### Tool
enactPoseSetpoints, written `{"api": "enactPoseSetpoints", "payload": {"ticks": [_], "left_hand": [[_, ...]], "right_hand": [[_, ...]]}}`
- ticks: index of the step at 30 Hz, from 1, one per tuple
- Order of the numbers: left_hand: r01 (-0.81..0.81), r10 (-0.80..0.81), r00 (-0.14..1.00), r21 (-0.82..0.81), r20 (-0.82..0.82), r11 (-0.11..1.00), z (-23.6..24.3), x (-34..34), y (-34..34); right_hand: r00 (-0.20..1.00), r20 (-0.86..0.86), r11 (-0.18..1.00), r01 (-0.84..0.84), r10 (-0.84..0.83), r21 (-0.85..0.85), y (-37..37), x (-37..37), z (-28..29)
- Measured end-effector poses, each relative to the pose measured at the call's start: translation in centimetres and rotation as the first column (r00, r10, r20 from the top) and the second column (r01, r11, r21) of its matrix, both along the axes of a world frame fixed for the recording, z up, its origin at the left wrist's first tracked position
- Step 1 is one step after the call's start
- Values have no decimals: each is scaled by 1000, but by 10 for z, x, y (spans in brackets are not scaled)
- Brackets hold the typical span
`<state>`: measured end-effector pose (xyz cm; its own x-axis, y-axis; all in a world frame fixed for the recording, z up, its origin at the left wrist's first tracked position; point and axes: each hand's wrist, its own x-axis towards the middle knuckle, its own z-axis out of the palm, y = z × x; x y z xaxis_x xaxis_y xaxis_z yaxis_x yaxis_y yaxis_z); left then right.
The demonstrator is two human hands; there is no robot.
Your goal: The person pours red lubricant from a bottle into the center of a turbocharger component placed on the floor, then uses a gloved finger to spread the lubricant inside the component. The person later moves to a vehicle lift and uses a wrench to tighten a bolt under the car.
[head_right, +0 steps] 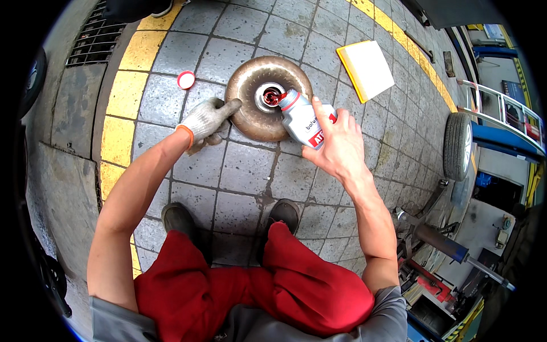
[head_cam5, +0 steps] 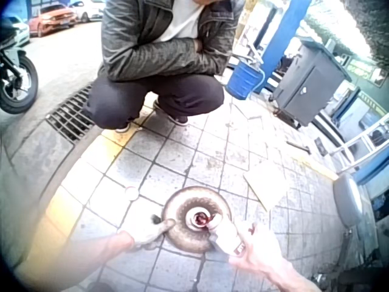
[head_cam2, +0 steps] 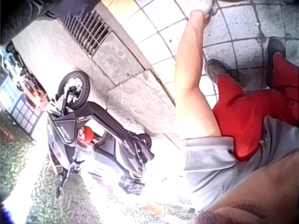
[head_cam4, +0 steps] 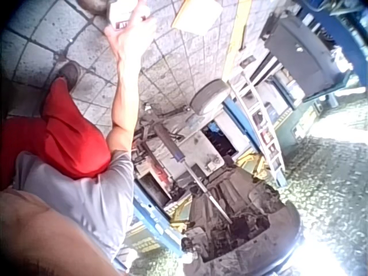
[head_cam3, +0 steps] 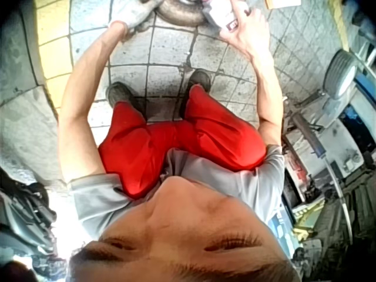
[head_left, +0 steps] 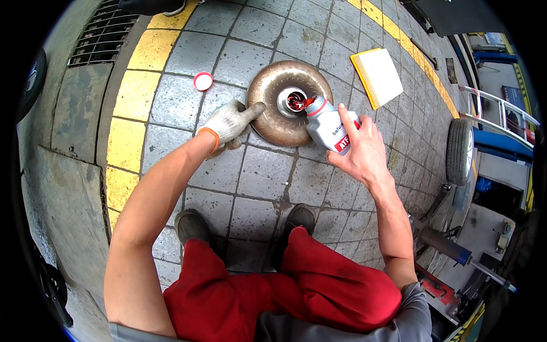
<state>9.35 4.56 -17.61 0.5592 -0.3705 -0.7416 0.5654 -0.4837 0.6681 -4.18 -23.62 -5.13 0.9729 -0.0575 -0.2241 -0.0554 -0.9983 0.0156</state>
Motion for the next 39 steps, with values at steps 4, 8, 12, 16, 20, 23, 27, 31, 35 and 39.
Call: {"api": "enactPoseSetpoints", "payload": {"ticks": [4, 8, 12, 16, 20, 23, 27, 31, 35, 39], "left_hand": [[-40, 40, 999, -23, 8, 999, 8, -2, -2], [31, -31, 999, 10, -17, 999, 16, 2, 1], [47, -46, 999, 22, -22, 999, 15, 3, 2], [58, -58, 998, 32, -5, 998, 12, 3, 1], [59, -59, 998, 31, -20, 998, 12, 3, 1], [55, -55, 998, 33, 0, 998, 10, 3, 1], [47, -49, 998, 50, 39, 998, 10, 1, 0], [74, -76, 997, 66, 20, 995, 11, 2, 2], [71, -72, 997, 49, 25, 996, 5, 3, 2], [48, -48, 999, 8, -8, 999, -2, 4, 0]], "right_hand": [[1000, -4, 1000, 3, -3, -11, 0, 0, 2], [1000, -4, 1000, 4, -4, -10, -1, -1, 5], [1000, 17, 1000, -9, 10, -24, 0, -1, 6], [1000, 26, 999, -13, 14, -33, -2, -1, 6], [999, 34, 999, -17, 19, -44, -2, -1, 6], [999, 50, 999, -17, 19, -36, -2, -2, 6], [999, 46, 1000, -11, 12, -25, -2, -2, 8], [998, 54, 999, -15, 16, -30, -1, -1, 9], [997, 71, 999, -21, 24, -37, -2, -2, 8], [996, 87, 1000, -17, 18, -15, -1, -2, 9]]}}
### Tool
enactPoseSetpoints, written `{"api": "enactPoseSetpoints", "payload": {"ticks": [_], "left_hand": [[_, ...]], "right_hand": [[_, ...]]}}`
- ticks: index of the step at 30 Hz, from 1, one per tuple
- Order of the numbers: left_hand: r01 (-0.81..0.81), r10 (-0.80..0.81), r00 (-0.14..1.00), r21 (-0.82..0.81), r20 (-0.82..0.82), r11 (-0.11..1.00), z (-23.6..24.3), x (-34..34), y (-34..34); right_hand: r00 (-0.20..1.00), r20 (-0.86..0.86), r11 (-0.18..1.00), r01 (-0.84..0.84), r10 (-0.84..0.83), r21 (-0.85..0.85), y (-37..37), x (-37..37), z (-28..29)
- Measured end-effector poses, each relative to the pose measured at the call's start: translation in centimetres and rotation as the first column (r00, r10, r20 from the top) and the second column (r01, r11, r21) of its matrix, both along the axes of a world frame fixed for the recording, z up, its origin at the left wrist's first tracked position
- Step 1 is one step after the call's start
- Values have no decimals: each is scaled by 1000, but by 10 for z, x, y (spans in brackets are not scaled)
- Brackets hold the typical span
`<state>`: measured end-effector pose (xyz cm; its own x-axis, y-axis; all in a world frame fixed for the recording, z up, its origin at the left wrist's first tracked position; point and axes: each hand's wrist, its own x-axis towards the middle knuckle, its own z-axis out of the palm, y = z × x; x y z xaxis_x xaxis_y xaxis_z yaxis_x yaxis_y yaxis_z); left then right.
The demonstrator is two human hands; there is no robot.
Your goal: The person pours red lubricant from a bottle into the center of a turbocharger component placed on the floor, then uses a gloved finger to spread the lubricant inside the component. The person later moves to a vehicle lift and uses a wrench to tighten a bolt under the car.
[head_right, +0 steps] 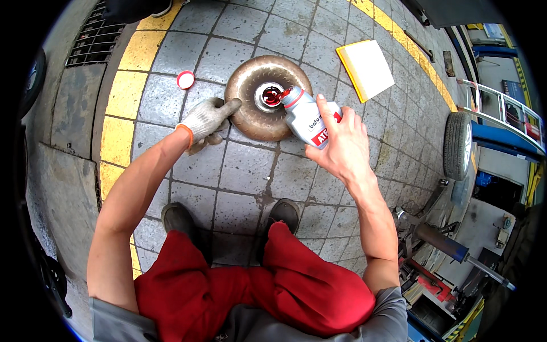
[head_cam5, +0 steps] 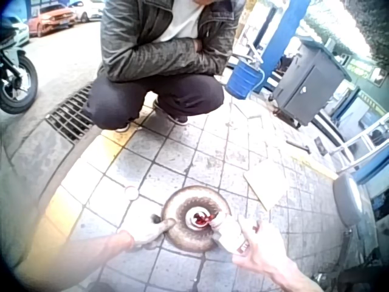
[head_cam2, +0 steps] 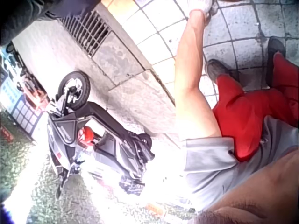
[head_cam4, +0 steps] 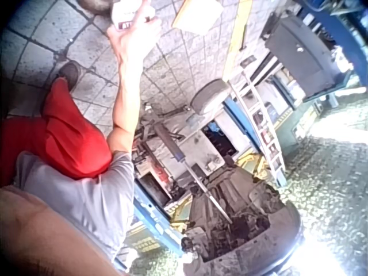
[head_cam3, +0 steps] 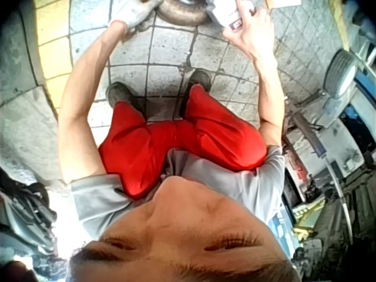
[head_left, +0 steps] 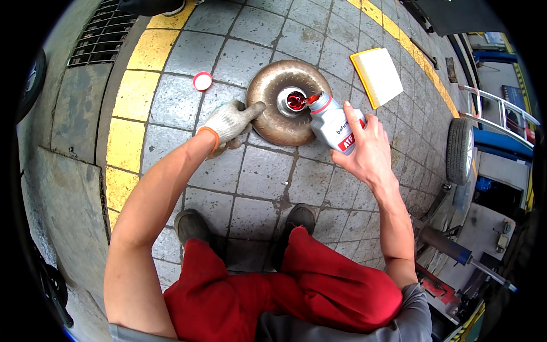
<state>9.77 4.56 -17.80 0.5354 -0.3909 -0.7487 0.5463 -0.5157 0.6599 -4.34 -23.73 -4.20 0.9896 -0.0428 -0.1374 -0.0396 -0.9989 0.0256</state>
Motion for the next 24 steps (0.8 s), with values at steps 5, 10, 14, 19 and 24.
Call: {"api": "enactPoseSetpoints", "payload": {"ticks": [5, 10, 14, 19, 24], "left_hand": [[10, -10, 999, 14, 38, 1000, 6, 2, -5], [-45, 44, 998, 11, 49, 999, 10, -1, -10], [-55, 56, 994, -10, 97, 998, 3, 2, -14], [-78, 76, 994, 21, 84, 997, 7, 3, -20], [-98, 96, 986, 8, 140, 995, -15, 7, -23]], "right_hand": [[1000, 18, 999, 13, -14, 46, 0, 0, -1], [999, 47, 993, 20, -25, 119, -3, -1, -6], [996, 84, 981, 17, -34, 194, -6, -2, -7], [992, 100, 961, 52, -82, 273, -8, -6, -9], [982, 150, 920, 45, -111, 390, -11, -8, -7]]}}
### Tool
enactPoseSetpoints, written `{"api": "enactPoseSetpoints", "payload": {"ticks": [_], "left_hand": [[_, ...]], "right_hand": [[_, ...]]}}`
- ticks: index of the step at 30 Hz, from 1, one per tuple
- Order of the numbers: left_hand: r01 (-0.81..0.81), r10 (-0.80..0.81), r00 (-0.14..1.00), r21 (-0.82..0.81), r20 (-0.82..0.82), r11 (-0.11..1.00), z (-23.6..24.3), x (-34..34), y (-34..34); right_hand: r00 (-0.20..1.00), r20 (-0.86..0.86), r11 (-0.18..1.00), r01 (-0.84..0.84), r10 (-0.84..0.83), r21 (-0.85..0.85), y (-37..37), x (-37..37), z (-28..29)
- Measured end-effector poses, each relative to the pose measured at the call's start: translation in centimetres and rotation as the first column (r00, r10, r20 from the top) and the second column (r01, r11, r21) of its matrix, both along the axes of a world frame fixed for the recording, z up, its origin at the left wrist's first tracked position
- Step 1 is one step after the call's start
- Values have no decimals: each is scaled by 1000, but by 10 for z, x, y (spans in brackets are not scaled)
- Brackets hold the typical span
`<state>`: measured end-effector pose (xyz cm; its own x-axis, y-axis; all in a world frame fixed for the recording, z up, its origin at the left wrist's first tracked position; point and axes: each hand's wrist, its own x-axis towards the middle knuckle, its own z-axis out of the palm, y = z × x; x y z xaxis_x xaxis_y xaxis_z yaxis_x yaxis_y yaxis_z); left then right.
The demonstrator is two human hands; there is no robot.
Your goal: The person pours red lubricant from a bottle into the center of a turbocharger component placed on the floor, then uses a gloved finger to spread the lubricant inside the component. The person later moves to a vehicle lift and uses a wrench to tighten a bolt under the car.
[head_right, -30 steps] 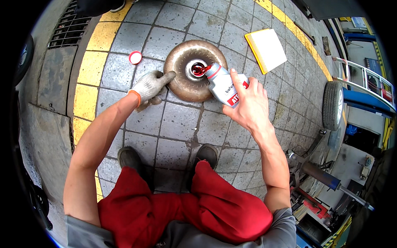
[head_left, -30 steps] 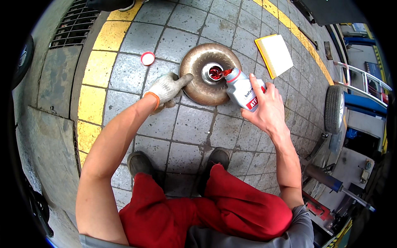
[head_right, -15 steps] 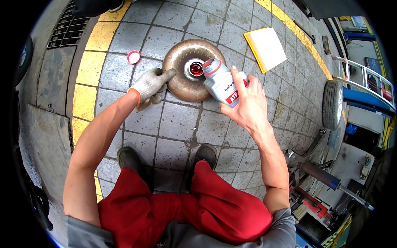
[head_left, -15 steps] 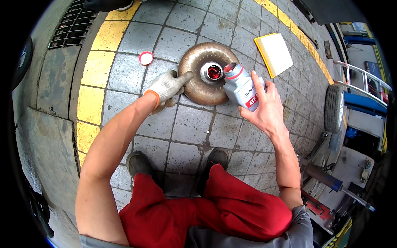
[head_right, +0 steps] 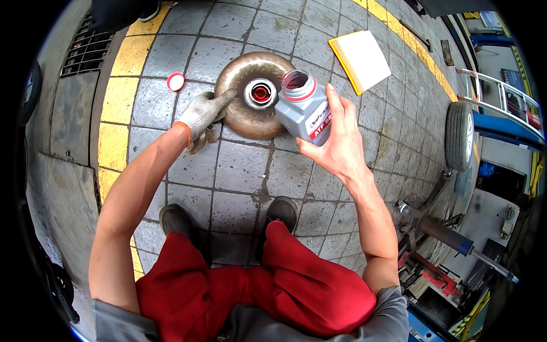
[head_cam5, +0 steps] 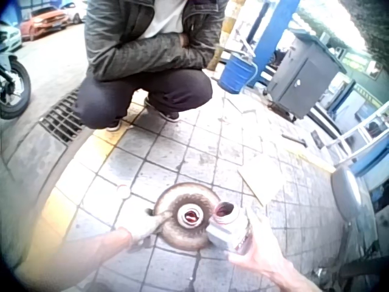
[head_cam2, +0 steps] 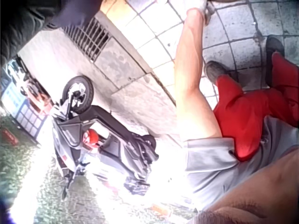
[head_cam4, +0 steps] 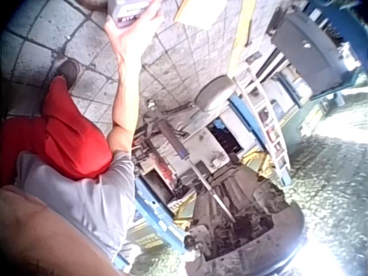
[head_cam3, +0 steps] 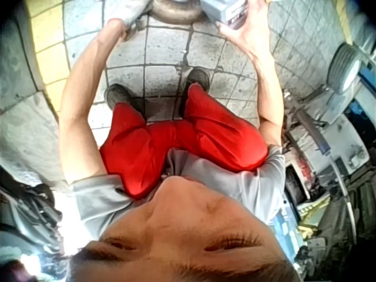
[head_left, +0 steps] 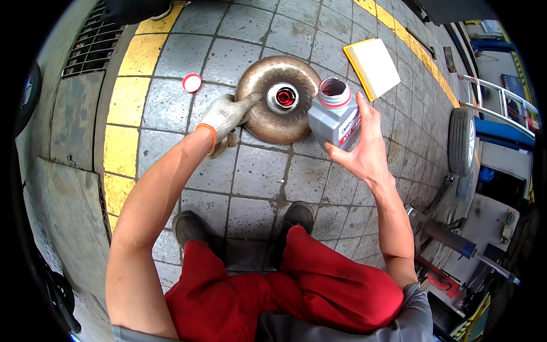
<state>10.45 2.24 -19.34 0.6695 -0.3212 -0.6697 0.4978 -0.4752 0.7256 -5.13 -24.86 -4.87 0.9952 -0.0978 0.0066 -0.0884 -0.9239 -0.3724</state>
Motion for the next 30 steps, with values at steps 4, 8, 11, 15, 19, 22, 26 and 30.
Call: {"api": "enactPoseSetpoints", "payload": {"ticks": [4, 8, 11, 15, 19, 22, 26, 30], "left_hand": [[-8, 9, 999, 13, -53, 1000, 18, 0, -4], [-10, 12, 993, 15, -120, 1000, 25, 3, -2], [-10, 11, 997, 15, -73, 1000, 14, 7, 2], [-15, 15, 994, -8, -107, 1000, 25, 5, -4], [44, -43, 997, 17, -64, 999, 21, 8, 2], [72, -71, 996, 24, -45, 997, 13, 11, -1], [52, -51, 996, 22, -68, 998, 8, 13, -5], [59, -58, 998, 30, -13, 998, 14, 17, -8]], "right_hand": [[999, 46, 994, 15, -20, 110, -10, -5, -3], [993, 63, 948, 75, -99, 309, -24, -12, -12], [977, 21, 837, 171, -212, 520, -30, -16, -10], [941, 128, 730, 153, -314, 666, -47, -22, 0], [884, 328, 774, 59, -334, 630, -67, -13, 21], [833, 432, 771, -10, -345, 637, -84, -8, 39], [761, 508, 753, -39, -404, 657, -95, -1, 58], [740, 540, 776, -37, -402, 629, -110, 3, 59]]}}
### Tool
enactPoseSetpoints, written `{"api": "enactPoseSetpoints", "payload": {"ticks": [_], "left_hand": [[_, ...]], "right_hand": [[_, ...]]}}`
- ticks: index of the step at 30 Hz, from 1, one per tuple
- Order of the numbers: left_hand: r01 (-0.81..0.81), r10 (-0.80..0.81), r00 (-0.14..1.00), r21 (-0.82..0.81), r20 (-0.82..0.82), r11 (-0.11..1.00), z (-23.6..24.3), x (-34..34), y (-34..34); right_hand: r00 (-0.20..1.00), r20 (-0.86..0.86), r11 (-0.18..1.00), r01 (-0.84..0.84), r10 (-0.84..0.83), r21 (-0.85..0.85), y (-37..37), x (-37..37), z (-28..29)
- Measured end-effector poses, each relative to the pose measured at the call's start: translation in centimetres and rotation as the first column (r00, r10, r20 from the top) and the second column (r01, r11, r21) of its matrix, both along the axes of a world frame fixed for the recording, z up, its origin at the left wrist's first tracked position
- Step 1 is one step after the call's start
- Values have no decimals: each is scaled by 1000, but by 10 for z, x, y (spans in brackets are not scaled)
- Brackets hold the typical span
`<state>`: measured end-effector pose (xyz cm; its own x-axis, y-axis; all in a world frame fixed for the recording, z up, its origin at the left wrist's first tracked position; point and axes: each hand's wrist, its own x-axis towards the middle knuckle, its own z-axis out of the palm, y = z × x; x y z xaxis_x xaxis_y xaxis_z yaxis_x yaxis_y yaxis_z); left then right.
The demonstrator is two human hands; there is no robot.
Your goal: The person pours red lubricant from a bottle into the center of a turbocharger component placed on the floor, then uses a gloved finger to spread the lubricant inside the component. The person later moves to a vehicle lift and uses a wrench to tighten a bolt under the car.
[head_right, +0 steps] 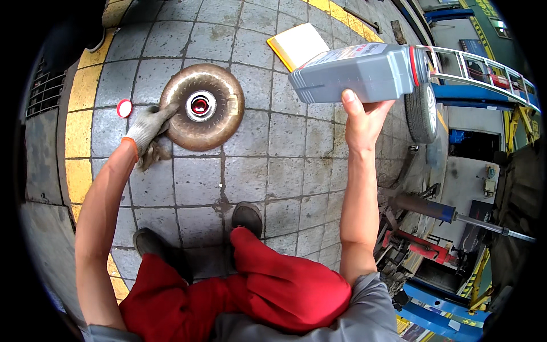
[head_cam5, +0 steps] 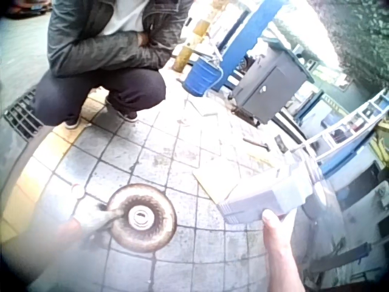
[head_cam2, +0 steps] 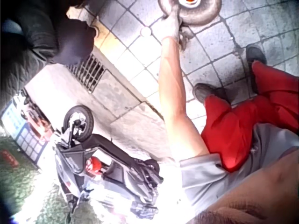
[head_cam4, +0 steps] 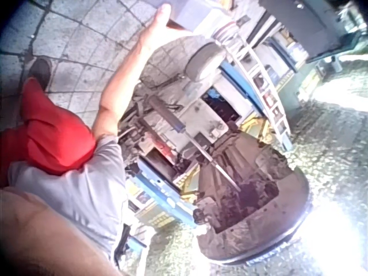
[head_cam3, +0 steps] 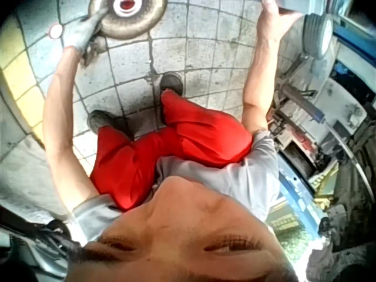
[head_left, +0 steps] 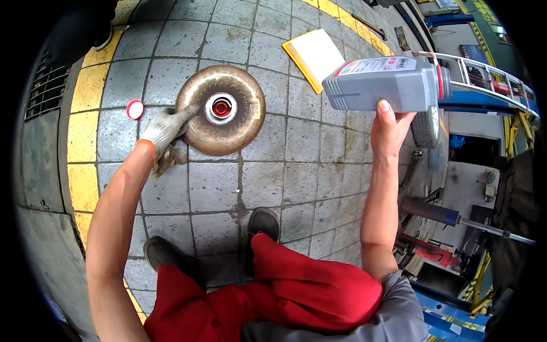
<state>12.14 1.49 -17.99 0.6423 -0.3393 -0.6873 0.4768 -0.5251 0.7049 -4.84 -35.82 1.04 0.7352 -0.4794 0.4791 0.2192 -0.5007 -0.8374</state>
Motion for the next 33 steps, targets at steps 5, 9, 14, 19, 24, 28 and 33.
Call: {"api": "enactPoseSetpoints", "payload": {"ticks": [5, 9, 14, 19, 24, 28, 33], "left_hand": [[62, -74, 982, 75, 172, 995, 5, 8, -5], [93, -104, 988, 96, 117, 991, 17, 10, -18], [55, -55, 997, 2, 45, 998, -3, 20, -13], [71, -74, 993, 32, 89, 997, -2, 21, -18], [81, -85, 994, 54, 66, 995, 21, 16, -30], [88, -94, 991, 63, 92, 994, 24, 16, -32], [127, -131, 991, 101, 36, 987, 40, 17, -34]], "right_hand": [[988, -140, 997, 69, -62, 45, -10, 1, -54], [971, -216, 988, 122, -99, 95, -18, 0, -118], [961, -238, 979, 170, -139, 114, -15, 1, -176], [954, -249, 978, 194, -170, 75, -14, 3, -193], [925, -299, 970, 241, -233, -10, -20, -1, -205], [914, -326, 969, 244, -242, -35, -23, -5, -215], [913, -308, 964, 259, -266, -64, -30, -11, -220]]}}
